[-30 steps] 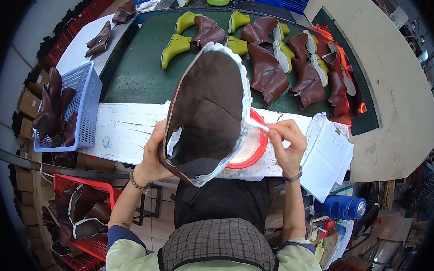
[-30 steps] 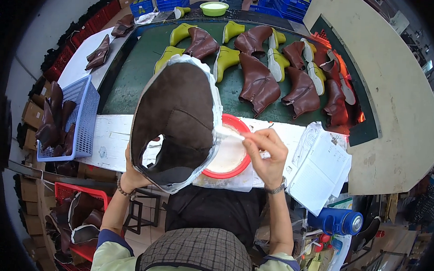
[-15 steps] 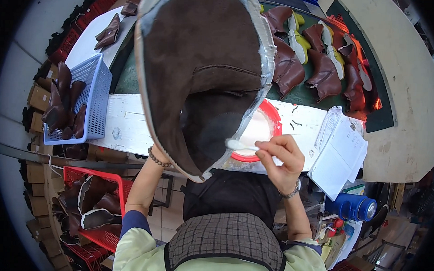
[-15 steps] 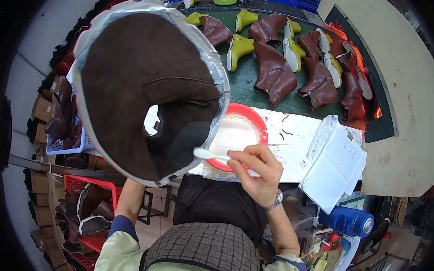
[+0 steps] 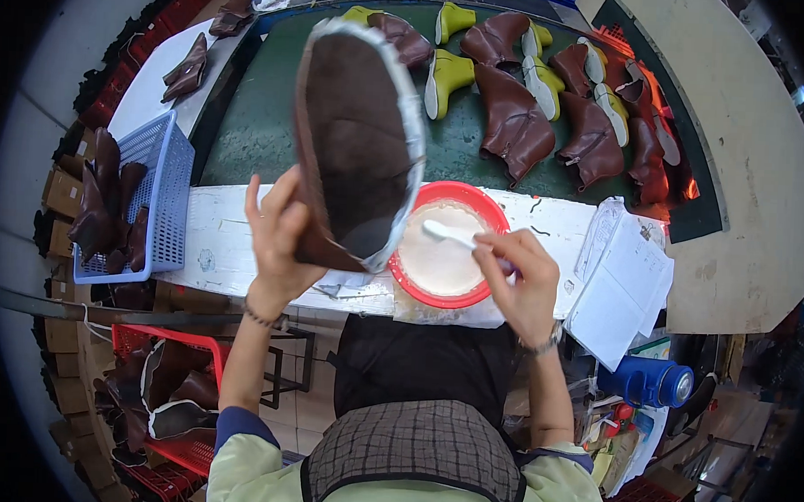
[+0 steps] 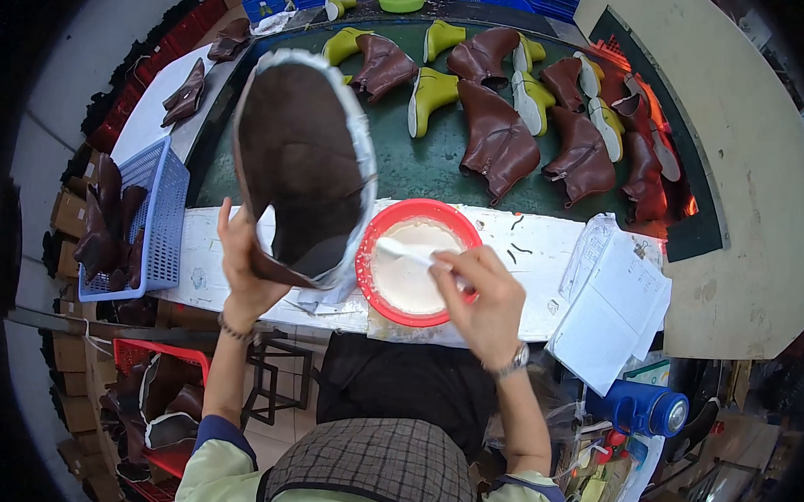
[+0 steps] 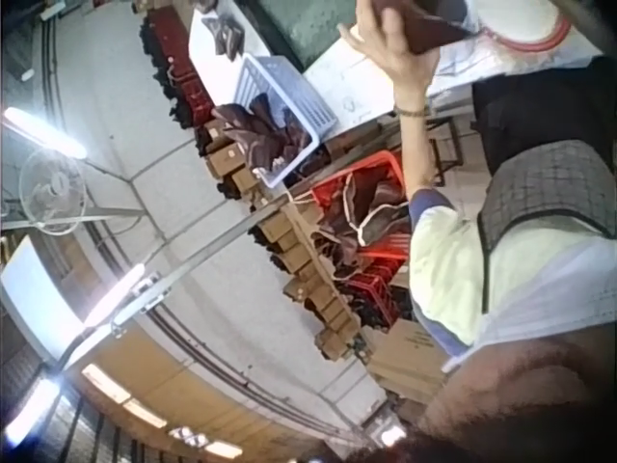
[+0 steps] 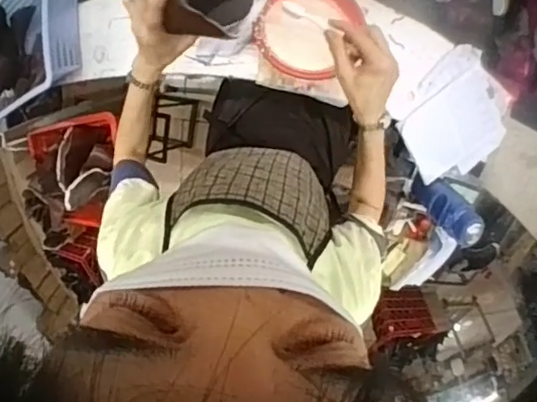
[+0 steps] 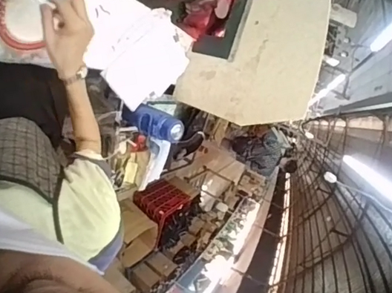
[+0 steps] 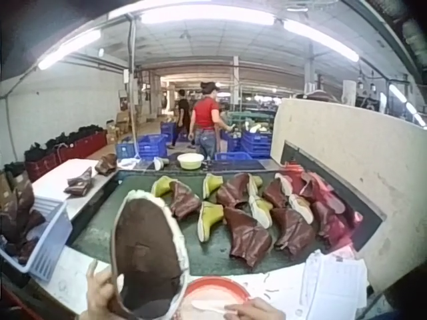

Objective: Apply adhesive to the edges of boot uppers and organize them for processing.

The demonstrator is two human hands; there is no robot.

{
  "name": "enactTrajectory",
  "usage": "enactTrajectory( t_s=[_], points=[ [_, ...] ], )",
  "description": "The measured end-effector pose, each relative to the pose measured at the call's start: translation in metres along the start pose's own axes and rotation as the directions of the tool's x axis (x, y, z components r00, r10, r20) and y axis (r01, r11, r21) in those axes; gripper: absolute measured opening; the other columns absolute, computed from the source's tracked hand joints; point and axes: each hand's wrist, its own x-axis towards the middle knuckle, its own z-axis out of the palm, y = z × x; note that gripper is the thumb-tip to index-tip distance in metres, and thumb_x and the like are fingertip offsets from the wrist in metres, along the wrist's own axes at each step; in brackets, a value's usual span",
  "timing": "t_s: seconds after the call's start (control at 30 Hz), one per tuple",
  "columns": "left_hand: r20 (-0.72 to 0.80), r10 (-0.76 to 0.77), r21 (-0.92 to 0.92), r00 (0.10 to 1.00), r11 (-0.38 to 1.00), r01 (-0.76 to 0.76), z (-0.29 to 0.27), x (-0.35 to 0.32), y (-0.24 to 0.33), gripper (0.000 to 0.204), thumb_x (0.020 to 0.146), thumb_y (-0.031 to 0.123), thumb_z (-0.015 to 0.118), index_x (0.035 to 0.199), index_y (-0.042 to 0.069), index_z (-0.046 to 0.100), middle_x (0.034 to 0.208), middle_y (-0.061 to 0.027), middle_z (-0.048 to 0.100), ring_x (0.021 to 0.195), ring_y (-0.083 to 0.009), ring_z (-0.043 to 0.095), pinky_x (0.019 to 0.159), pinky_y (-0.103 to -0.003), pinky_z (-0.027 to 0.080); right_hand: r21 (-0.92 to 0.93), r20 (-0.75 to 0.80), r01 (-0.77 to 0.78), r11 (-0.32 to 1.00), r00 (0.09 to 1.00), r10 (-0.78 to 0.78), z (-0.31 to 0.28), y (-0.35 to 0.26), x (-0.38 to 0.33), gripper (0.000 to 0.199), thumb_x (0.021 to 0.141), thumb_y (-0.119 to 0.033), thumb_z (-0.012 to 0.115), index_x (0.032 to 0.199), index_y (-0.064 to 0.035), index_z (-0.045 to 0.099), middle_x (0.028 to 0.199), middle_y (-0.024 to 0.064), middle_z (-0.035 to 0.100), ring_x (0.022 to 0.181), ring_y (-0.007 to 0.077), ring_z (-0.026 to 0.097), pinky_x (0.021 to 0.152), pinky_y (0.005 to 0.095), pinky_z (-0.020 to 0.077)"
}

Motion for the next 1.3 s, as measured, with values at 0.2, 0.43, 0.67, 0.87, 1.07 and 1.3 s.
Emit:
enactTrajectory(
  t_s=[0.2,0.43,0.67,0.87,1.07,1.3],
  points=[
    [0.466,-0.419,-0.642,0.779,0.445,0.624,-0.061,-0.023,-0.005,0.132,0.053,0.010,0.092,0.160,-0.002,0.016,0.162,-0.0177,0.031,0.151,-0.0281,0.029,0.122,-0.040,0.024,-0.690,0.261,0.268,0.672,0.958,-0.114,0.016,0.049,0.021,0.009,0.081,-0.018,0.076,0.084,-0.0102,0.075,0.081,0.0051,0.062,0.073,0.0233,0.063,0.061,0.0375,0.0501],
    [0.690,-0.303,-0.724,0.657,-0.271,0.635,-0.068,-0.077,-0.014,0.109,0.065,0.013,0.081,0.156,-0.003,0.024,0.156,-0.0171,0.039,0.144,-0.0273,0.039,0.119,-0.040,0.031,0.045,0.038,0.114,0.992,0.993,-0.116,-0.004,0.023,0.043,0.021,0.075,-0.012,0.084,0.095,-0.0118,0.079,0.080,0.0027,0.066,0.075,0.0163,0.063,0.065,0.0319,0.0461],
    [0.718,-0.310,-0.693,0.623,-0.393,0.604,-0.056,-0.078,-0.020,0.082,0.081,0.018,0.068,0.152,-0.003,0.033,0.151,-0.0168,0.045,0.136,-0.0259,0.047,0.115,-0.039,0.038,0.010,0.035,0.300,0.954,0.953,-0.300,-0.013,0.013,0.041,0.017,0.076,-0.012,0.083,0.092,-0.0117,0.079,0.081,-0.0009,0.066,0.070,0.0132,0.059,0.067,0.0303,0.0380],
    [0.816,-0.205,-0.562,0.540,-0.497,0.661,-0.028,-0.064,-0.001,0.061,0.095,0.021,0.057,0.149,-0.002,0.040,0.147,-0.0165,0.051,0.130,-0.0247,0.054,0.112,-0.039,0.044,0.038,0.139,0.369,0.929,0.918,-0.371,-0.008,0.002,0.056,0.015,0.078,-0.013,0.082,0.093,-0.0135,0.079,0.083,-0.0006,0.066,0.075,0.0137,0.061,0.073,0.0302,0.0373],
    [0.893,-0.172,-0.424,0.416,-0.635,0.646,-0.001,-0.059,0.019,0.054,0.100,0.020,0.055,0.147,-0.002,0.043,0.146,-0.0161,0.053,0.129,-0.0248,0.057,0.112,-0.039,0.046,0.142,0.229,0.522,0.841,0.809,-0.541,0.006,-0.018,0.086,0.020,0.074,-0.010,0.085,0.093,-0.0140,0.079,0.085,-0.0003,0.066,0.081,0.0149,0.059,0.079,0.0305,0.0384],
    [0.804,-0.253,-0.562,0.538,-0.620,0.547,-0.014,-0.076,-0.012,0.069,0.087,0.019,0.067,0.148,-0.003,0.042,0.147,-0.0161,0.052,0.131,-0.0269,0.055,0.114,-0.041,0.042,0.172,0.133,0.408,0.897,0.892,-0.431,-0.006,0.011,0.068,0.021,0.075,-0.006,0.083,0.095,-0.0098,0.079,0.089,0.0023,0.067,0.084,0.0159,0.061,0.080,0.0306,0.0399]
  ],
)
